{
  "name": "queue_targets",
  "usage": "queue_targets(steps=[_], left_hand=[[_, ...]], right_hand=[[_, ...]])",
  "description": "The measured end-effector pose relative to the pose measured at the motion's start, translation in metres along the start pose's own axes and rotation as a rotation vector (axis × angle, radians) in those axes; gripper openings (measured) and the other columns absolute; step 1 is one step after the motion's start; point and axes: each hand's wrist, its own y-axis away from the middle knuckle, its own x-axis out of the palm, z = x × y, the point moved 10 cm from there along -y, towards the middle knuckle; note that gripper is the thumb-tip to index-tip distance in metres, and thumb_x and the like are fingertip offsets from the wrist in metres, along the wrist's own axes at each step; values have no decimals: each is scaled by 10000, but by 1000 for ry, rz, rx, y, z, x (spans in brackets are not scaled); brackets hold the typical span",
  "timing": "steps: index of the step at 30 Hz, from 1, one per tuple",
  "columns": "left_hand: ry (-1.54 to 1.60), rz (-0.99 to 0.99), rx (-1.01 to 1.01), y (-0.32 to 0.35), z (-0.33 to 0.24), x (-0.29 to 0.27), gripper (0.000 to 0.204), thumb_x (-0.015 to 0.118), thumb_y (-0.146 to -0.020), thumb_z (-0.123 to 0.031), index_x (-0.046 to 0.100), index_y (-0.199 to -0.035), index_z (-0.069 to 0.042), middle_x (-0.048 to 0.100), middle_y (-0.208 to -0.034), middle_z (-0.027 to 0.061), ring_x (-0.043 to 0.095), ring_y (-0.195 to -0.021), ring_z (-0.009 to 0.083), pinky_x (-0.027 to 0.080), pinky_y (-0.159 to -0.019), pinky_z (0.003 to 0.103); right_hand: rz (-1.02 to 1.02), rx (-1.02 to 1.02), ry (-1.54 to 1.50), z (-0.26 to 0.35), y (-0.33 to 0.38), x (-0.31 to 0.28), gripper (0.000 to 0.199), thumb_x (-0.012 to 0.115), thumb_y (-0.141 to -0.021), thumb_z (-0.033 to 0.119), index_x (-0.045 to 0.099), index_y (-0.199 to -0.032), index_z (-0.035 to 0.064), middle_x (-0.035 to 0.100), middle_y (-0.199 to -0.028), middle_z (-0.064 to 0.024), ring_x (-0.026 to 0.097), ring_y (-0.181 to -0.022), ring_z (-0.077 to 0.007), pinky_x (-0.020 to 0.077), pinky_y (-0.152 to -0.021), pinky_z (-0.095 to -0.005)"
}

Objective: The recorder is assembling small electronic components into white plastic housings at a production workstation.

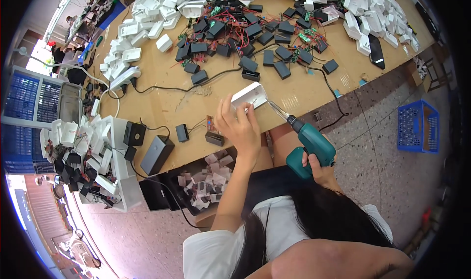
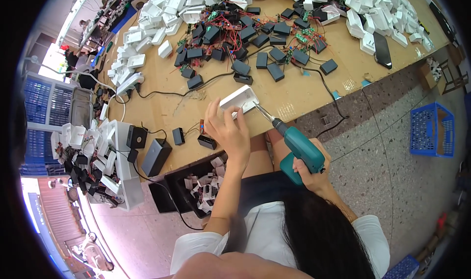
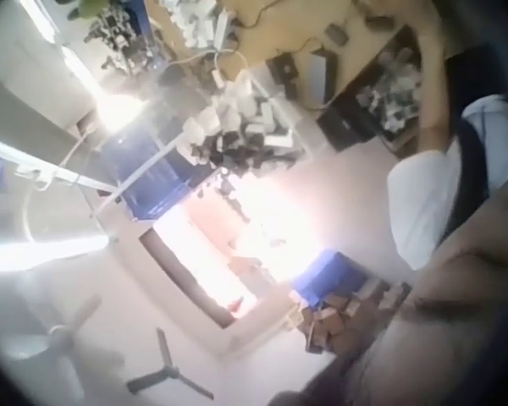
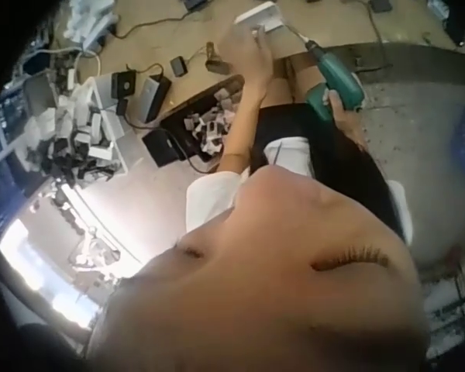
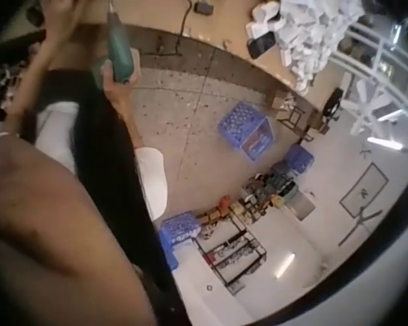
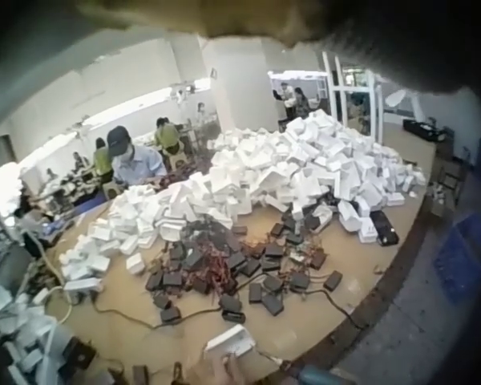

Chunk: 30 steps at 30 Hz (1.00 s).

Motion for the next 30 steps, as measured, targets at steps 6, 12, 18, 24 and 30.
queue_targets(steps=[6,12,18,24,30], left_hand=[[52,-7,11,-1,8,11,109,771,-890,-115,683,-936,-70,579,-1407,139,548,-1337,350,366,-1153,523],[63,48,-76,-7,35,48,102,761,-875,-103,682,-927,-65,624,-1353,97,601,-1274,286,365,-1171,530],[0,10,-66,-7,42,56,107,760,-876,-93,690,-949,-58,618,-1359,106,601,-1257,287,391,-1135,513],[228,0,-131,20,43,26,115,764,-925,-14,677,-996,9,590,-1271,142,651,-1022,267,536,-879,412],[270,4,-107,16,41,57,104,746,-928,17,675,-1003,10,591,-1258,133,673,-897,226,566,-700,330]], right_hand=[[33,35,55,-23,-10,12,197,690,-902,49,663,-1067,-56,643,-908,-104,641,-679,-152,521,-650,-314],[33,1,204,-31,-35,28,235,747,-872,58,670,-1072,-40,666,-1017,-149,675,-840,-254,536,-761,-348],[73,0,247,-46,-59,44,254,767,-870,82,672,-1070,-44,671,-1028,-166,675,-897,-292,537,-796,-357],[57,17,130,-54,-59,28,237,750,-886,84,676,-1067,-49,659,-970,-137,668,-756,-213,533,-692,-336],[45,55,48,-70,-51,19,234,733,-915,101,676,-1074,-60,649,-944,-113,658,-691,-167,525,-652,-318]])
